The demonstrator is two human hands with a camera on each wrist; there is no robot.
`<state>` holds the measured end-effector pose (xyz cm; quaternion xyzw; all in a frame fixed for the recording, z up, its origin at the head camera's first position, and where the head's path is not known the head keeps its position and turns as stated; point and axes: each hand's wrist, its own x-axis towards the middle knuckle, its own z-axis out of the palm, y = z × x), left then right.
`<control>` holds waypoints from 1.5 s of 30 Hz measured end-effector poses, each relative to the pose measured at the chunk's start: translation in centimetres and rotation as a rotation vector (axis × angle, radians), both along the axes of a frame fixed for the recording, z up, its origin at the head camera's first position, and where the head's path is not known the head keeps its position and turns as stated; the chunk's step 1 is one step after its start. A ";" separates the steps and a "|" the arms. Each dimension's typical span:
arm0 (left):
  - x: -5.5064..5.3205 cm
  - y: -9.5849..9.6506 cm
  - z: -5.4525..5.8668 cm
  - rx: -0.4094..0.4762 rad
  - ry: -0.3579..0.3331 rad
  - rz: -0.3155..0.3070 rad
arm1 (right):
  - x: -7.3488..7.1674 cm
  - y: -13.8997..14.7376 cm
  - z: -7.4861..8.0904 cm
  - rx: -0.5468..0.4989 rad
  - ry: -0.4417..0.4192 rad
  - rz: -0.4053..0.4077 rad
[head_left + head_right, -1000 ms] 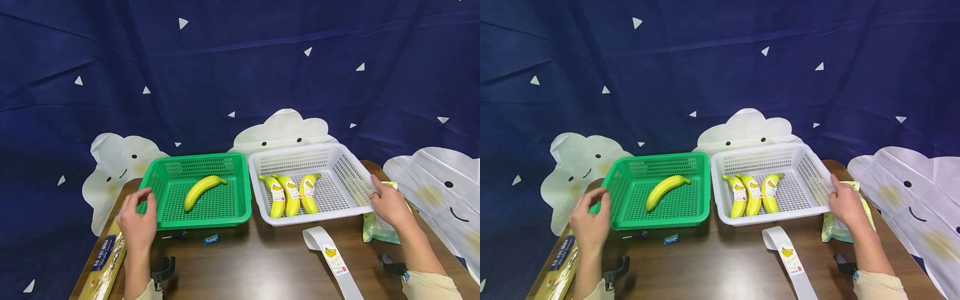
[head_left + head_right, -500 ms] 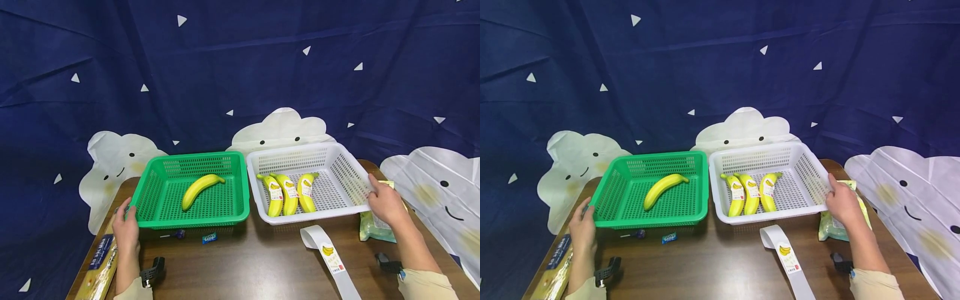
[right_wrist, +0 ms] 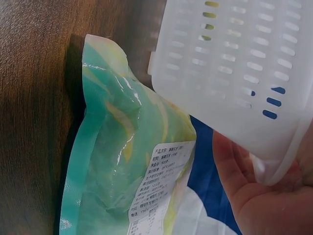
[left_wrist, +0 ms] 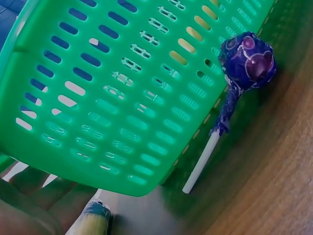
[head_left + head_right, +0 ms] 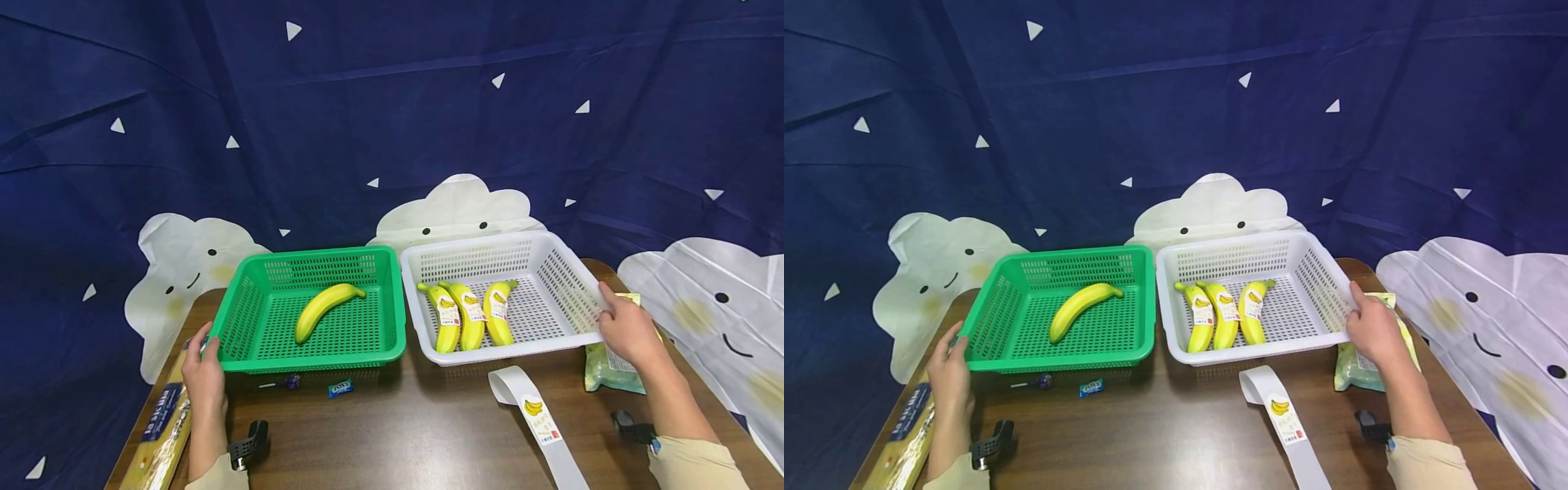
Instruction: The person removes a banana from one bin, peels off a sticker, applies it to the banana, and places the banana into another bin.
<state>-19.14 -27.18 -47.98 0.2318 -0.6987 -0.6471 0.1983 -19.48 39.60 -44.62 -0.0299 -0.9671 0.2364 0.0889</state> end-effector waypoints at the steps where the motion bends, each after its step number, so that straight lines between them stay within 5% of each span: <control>1: 0.0 0.0 0.0 -0.001 0.000 0.000 | 0.0 0.0 0.0 -0.002 -0.003 0.000; 16: -0.1 -0.3 0.3 0.022 0.003 -0.007 | 0.1 -0.1 0.5 -0.033 -0.047 0.058; 23: -0.3 -0.2 0.3 0.023 -0.004 -0.013 | -0.2 -2.5 2.3 0.028 0.131 -0.001; 28: -0.1 -0.4 0.4 0.029 0.001 -0.007 | -1.3 -7.0 5.1 0.029 0.170 0.141; 37: 0.0 -0.6 0.1 0.031 0.005 -0.012 | -4.0 -16.6 9.2 -0.005 0.099 0.444; 45: 0.1 -0.3 -0.1 0.027 0.009 -0.027 | -8.2 -24.1 11.1 0.034 0.030 0.659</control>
